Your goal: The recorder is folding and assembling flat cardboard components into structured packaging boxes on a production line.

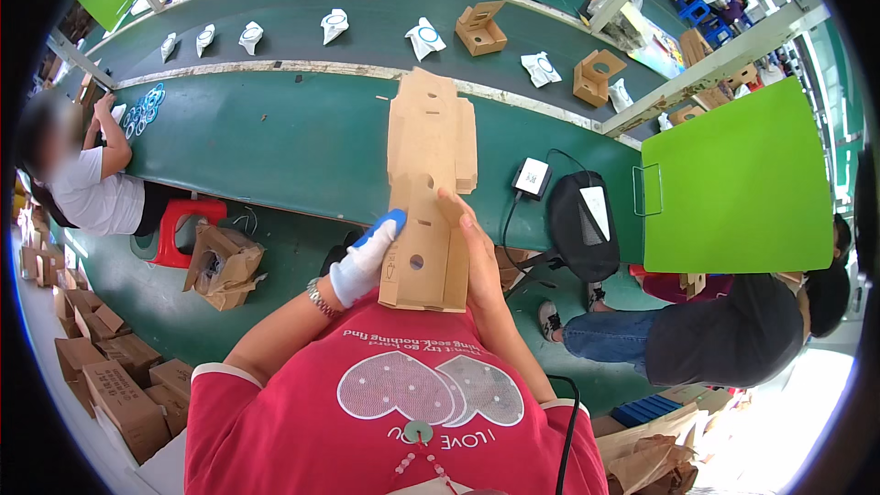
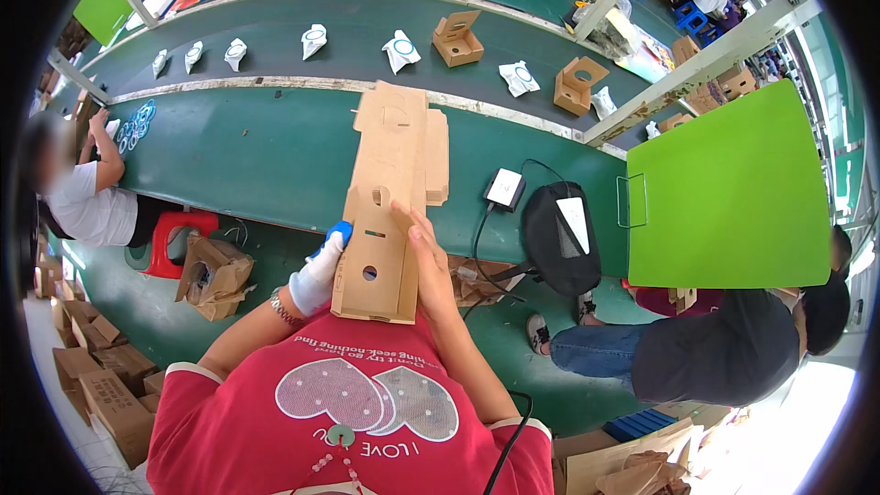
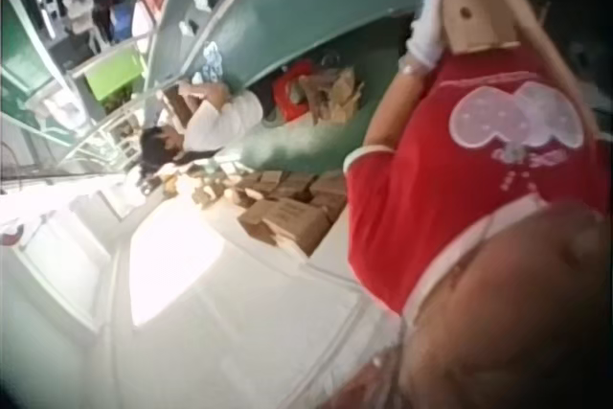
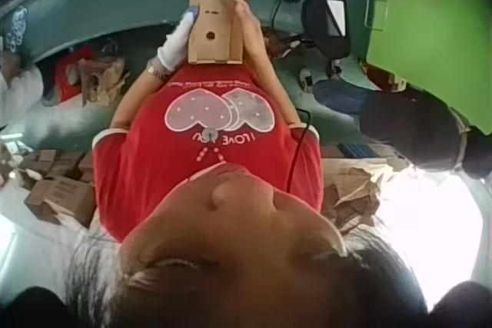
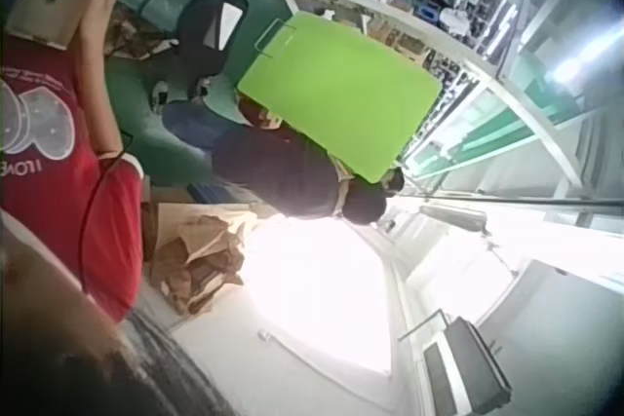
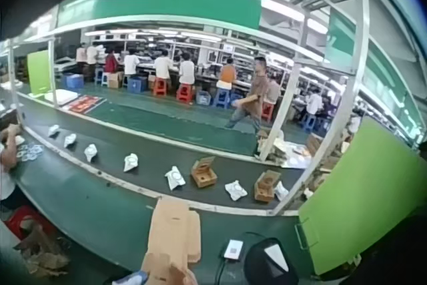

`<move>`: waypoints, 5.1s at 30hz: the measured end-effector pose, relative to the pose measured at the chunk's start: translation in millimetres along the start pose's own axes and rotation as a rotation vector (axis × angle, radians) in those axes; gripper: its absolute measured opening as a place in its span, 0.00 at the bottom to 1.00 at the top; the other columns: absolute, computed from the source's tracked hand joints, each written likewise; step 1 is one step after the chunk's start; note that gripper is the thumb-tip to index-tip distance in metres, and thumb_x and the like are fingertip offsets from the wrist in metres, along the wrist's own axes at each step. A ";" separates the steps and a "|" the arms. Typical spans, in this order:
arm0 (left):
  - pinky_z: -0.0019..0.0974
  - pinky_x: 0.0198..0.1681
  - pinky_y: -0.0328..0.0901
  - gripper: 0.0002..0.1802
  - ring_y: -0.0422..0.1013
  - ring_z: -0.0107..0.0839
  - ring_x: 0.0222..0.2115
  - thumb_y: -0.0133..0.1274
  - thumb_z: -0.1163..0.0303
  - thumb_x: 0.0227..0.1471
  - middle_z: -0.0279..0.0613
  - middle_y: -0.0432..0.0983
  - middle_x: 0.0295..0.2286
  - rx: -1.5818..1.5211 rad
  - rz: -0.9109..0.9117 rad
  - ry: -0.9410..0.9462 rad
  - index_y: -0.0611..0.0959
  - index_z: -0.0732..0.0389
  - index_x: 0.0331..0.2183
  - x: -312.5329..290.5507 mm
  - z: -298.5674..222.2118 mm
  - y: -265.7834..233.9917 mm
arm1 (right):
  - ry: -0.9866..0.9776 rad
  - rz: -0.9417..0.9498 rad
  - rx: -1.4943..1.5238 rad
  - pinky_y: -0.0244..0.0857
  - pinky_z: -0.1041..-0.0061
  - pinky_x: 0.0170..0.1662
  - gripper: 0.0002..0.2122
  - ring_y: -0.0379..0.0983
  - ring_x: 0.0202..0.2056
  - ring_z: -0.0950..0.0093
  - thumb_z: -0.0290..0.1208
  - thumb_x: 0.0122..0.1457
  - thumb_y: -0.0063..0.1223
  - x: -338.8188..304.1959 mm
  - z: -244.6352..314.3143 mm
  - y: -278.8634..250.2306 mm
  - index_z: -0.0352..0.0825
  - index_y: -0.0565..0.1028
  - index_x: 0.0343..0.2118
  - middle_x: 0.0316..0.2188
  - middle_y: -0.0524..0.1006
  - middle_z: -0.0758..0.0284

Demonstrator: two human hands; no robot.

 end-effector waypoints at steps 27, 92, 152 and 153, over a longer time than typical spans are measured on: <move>0.38 0.57 0.64 0.27 0.69 0.30 0.53 0.44 0.58 0.67 0.46 0.74 0.50 1.205 -0.267 0.211 0.65 0.59 0.61 -5.5 37.8 -85.2 | 0.066 -0.084 -0.104 0.66 0.76 0.52 0.12 0.72 0.48 0.77 0.29 0.66 0.50 -13.9 -63.6 -19.8 0.29 0.73 0.48 0.45 0.76 0.68; 0.42 0.47 0.70 0.27 0.73 0.49 0.45 0.61 0.74 0.44 0.46 0.75 0.44 1.687 0.259 0.442 0.76 0.55 0.49 143.5 -7.5 -120.7 | -0.298 0.174 -1.287 0.69 0.59 0.40 0.12 0.74 0.38 0.57 0.37 0.53 0.61 126.5 -83.2 -69.1 0.32 0.78 0.30 0.33 0.75 0.59; 0.27 0.38 0.65 0.16 0.71 0.24 0.35 0.53 0.60 0.62 0.34 0.76 0.35 0.488 -0.501 -0.096 0.80 0.61 0.45 48.2 -9.7 -47.6 | -0.025 -0.378 -0.484 0.66 0.74 0.42 0.12 0.69 0.36 0.76 0.30 0.65 0.52 25.0 -47.9 14.5 0.30 0.66 0.45 0.33 0.70 0.67; 0.26 0.36 0.65 0.15 0.70 0.22 0.32 0.52 0.59 0.62 0.33 0.76 0.33 0.372 -0.399 -0.214 0.79 0.60 0.43 50.2 0.0 -53.4 | 0.170 -0.316 -0.230 0.62 0.77 0.34 0.10 0.65 0.29 0.79 0.33 0.67 0.49 24.6 -51.5 10.9 0.32 0.67 0.41 0.27 0.67 0.71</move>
Point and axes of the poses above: each hand's wrist, its own x-axis towards the middle knuckle, its own y-axis out of the palm, z = x × y, the point moved 5 cm from there along x, towards the middle knuckle
